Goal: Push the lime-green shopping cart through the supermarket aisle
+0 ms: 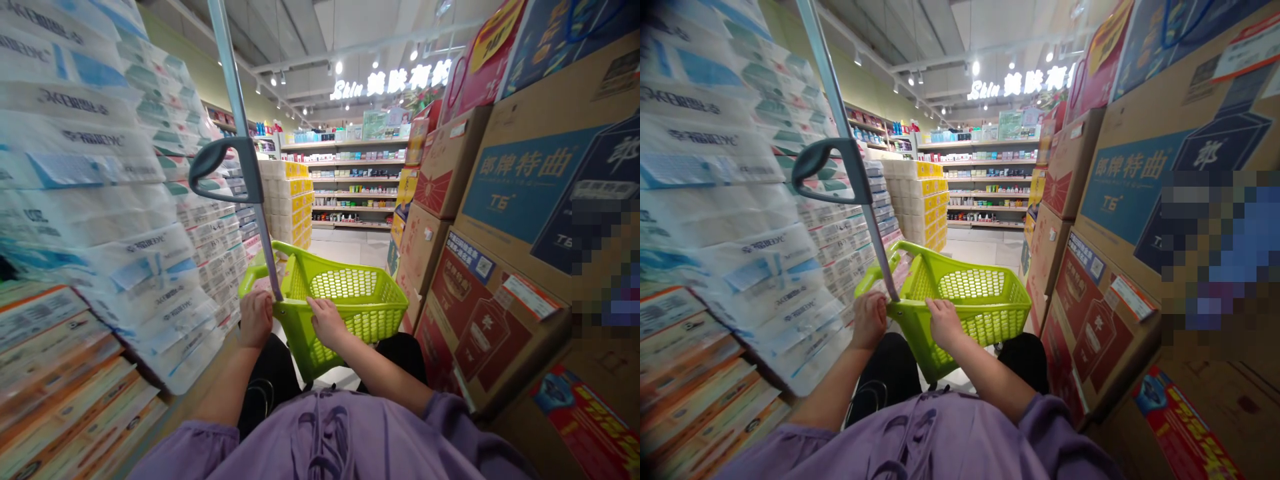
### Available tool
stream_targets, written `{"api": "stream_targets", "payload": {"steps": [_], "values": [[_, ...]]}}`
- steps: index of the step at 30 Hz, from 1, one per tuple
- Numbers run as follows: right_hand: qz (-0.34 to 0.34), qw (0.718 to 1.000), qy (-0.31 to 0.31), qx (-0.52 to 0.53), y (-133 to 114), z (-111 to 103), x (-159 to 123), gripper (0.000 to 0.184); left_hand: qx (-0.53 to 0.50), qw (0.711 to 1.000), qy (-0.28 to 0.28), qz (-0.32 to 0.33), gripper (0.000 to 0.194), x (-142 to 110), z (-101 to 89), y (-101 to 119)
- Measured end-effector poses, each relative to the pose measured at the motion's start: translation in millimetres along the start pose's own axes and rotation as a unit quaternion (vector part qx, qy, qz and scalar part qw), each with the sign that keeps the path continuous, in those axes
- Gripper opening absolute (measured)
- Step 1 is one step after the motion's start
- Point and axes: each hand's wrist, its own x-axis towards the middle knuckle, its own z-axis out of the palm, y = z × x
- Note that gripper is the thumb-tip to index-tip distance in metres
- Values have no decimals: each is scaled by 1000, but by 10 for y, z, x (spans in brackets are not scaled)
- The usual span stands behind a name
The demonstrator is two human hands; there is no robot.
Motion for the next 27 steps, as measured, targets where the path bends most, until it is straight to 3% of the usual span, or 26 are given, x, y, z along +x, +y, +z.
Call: {"api": "stream_targets", "payload": {"steps": [5,8,13,17,19,22,24,27], "values": [[-14,1000,4,13,-16,40,31,55,-16,987,-85,133,17,-190,206,321],[-23,999,10,31,-17,48,60,51,15,980,-140,138,22,-154,287,455],[-7,997,28,70,9,81,95,53,31,967,-244,68,18,124,298,577],[11,993,31,113,-42,100,195,69,9,953,-291,-85,22,389,406,680],[-3,992,19,121,-102,81,267,76,-47,945,-278,-163,26,501,496,709],[-3,996,-32,81,-202,8,370,66,-151,935,-228,-227,27,589,575,713],[18,997,-71,38,-251,-55,422,54,-197,938,-182,-218,28,567,544,681],[41,996,-79,21,-279,-122,468,44,-187,972,-60,-131,26,434,375,535]]}}
